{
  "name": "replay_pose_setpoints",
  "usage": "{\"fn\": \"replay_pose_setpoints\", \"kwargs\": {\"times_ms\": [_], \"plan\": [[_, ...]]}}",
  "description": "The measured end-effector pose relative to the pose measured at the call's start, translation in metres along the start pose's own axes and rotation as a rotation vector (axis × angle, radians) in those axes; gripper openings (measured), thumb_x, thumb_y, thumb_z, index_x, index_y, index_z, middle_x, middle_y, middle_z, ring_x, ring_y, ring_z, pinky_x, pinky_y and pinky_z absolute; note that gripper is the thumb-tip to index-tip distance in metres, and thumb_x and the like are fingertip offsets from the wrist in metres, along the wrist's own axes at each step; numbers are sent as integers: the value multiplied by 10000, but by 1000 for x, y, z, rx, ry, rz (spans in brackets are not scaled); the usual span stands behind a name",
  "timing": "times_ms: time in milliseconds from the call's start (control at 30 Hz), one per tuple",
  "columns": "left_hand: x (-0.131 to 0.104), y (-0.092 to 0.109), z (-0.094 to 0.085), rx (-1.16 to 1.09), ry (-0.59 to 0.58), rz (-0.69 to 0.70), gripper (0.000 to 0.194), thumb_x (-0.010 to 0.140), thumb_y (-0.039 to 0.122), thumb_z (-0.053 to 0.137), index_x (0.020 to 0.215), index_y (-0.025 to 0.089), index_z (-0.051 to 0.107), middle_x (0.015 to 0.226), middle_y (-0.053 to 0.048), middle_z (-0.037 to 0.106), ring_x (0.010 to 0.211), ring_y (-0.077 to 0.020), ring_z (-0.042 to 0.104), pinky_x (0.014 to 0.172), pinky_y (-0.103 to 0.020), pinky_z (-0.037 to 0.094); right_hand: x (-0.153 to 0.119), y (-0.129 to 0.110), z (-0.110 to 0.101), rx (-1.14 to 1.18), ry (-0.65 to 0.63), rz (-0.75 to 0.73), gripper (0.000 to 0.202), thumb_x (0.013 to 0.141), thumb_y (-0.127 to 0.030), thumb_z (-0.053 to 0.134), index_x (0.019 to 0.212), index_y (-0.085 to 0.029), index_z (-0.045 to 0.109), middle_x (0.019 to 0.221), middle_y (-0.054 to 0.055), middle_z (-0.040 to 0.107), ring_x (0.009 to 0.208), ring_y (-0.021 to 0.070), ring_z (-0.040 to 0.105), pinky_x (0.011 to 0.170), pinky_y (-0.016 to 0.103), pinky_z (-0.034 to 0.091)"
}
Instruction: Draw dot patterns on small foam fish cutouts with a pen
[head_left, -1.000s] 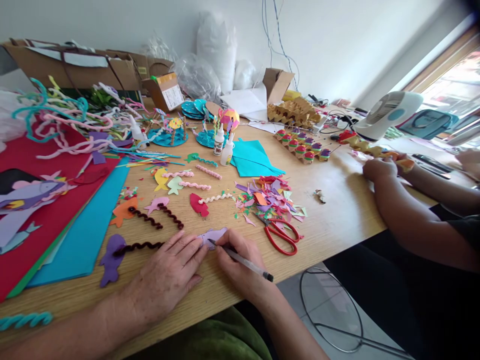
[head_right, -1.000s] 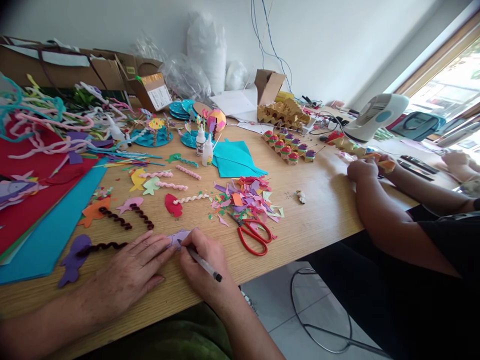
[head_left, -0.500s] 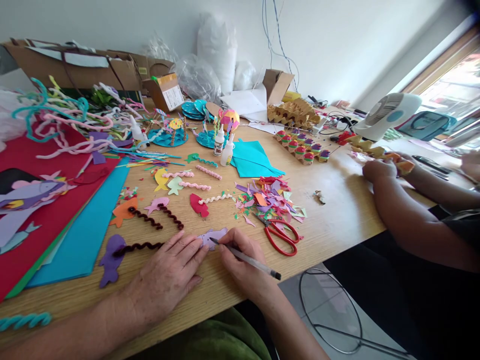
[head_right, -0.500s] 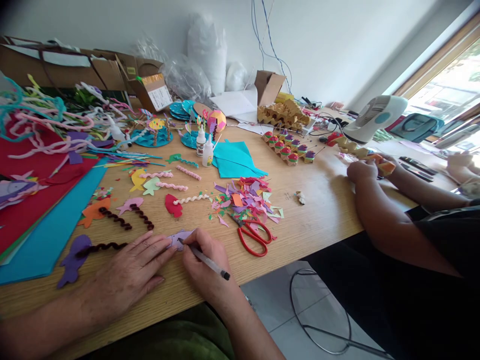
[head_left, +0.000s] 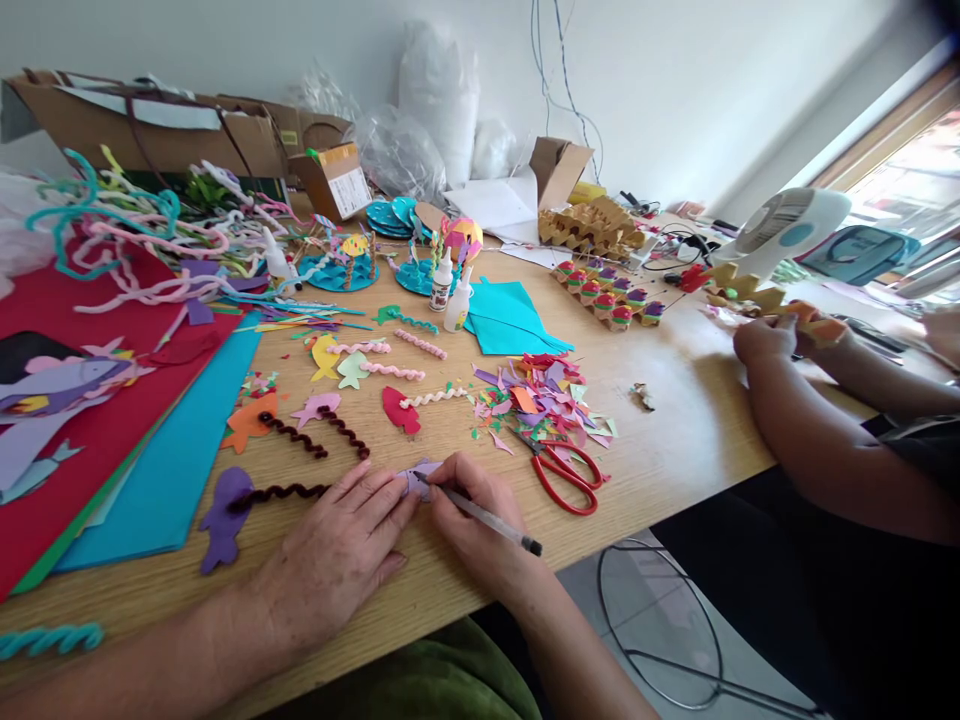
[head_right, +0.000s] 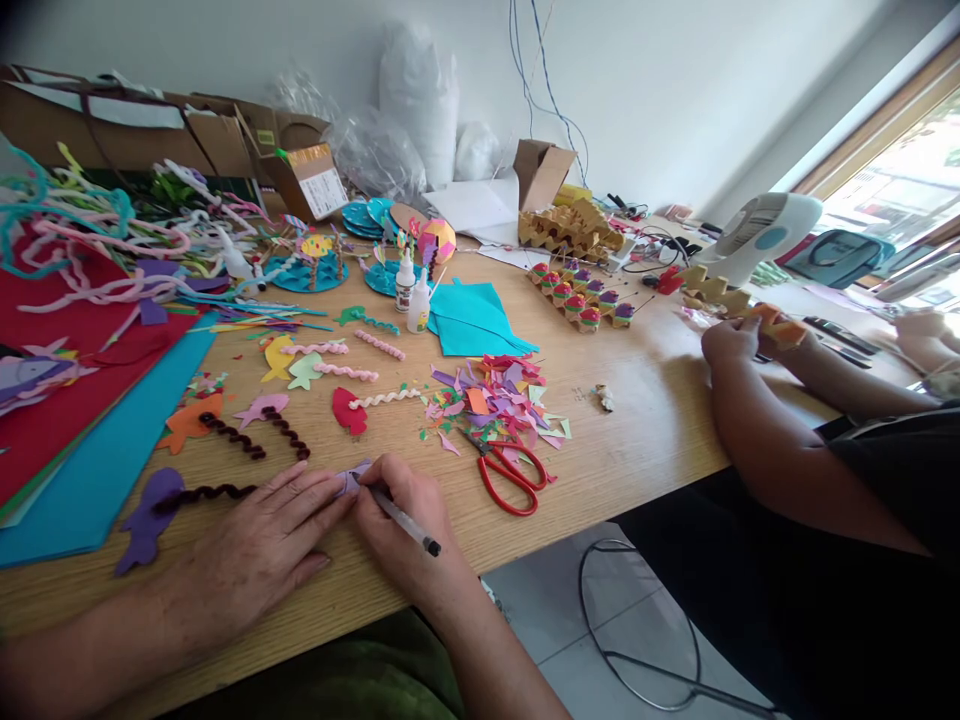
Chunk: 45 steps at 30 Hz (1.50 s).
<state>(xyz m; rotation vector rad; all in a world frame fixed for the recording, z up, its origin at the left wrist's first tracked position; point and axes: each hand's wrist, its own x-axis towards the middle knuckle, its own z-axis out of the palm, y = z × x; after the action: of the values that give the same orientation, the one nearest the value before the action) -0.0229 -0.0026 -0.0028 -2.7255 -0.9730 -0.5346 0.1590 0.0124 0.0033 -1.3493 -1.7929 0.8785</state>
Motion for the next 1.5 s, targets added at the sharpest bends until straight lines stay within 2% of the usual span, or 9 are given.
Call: {"fn": "replay_pose_setpoints", "kwargs": {"times_ms": [233, 367, 533, 667, 933, 1500], "plan": [[1, 0, -1, -17, 17, 10, 298, 907, 211, 447, 1156, 101, 568, 1115, -92, 634, 1069, -230, 544, 1006, -400, 353, -2, -2, -11, 141, 96, 97, 50, 698, -195, 474, 676, -204, 518, 553, -38, 522, 477, 102, 453, 453, 199, 341], [3, 0, -3, 15, 21, 14, 295, 918, 187, 400, 1139, 97, 575, 1100, -90, 640, 1062, -233, 547, 989, -399, 362, -7, -3, -12, 71, 75, 26, 72, 703, -160, 459, 674, -200, 512, 559, -42, 526, 469, 91, 446, 449, 187, 333], [2, -1, -4, 1, -36, 18, 306, 916, 193, 406, 1171, 121, 559, 1118, -83, 631, 1083, -230, 537, 1000, -406, 358, -12, -4, -11, -14, 66, -36, 90, 711, -138, 461, 675, -202, 514, 572, -42, 542, 482, 92, 467, 478, 186, 353], [2, -2, -3, -9, -58, 11, 309, 925, 212, 393, 1176, 141, 557, 1116, -81, 628, 1075, -228, 535, 1000, -416, 362, -12, -4, -14, -39, 44, -31, 95, 693, -133, 456, 673, -199, 521, 554, -43, 534, 462, 91, 445, 464, 191, 332], [6, 1, -5, 37, 30, 27, 323, 955, 204, 325, 1103, 102, 592, 1063, -85, 648, 1032, -234, 552, 968, -410, 363, -13, -1, -13, -26, 23, -25, 105, 700, -124, 454, 681, -202, 522, 559, -49, 530, 463, 88, 445, 463, 186, 326], [6, 3, -5, 2, 21, -4, 296, 937, 191, 367, 1099, 94, 595, 1067, -88, 642, 1044, -234, 543, 990, -407, 332, -13, 0, -13, -47, 22, -21, 99, 695, -118, 460, 691, -199, 516, 555, -54, 521, 472, 89, 444, 489, 188, 330]]}}
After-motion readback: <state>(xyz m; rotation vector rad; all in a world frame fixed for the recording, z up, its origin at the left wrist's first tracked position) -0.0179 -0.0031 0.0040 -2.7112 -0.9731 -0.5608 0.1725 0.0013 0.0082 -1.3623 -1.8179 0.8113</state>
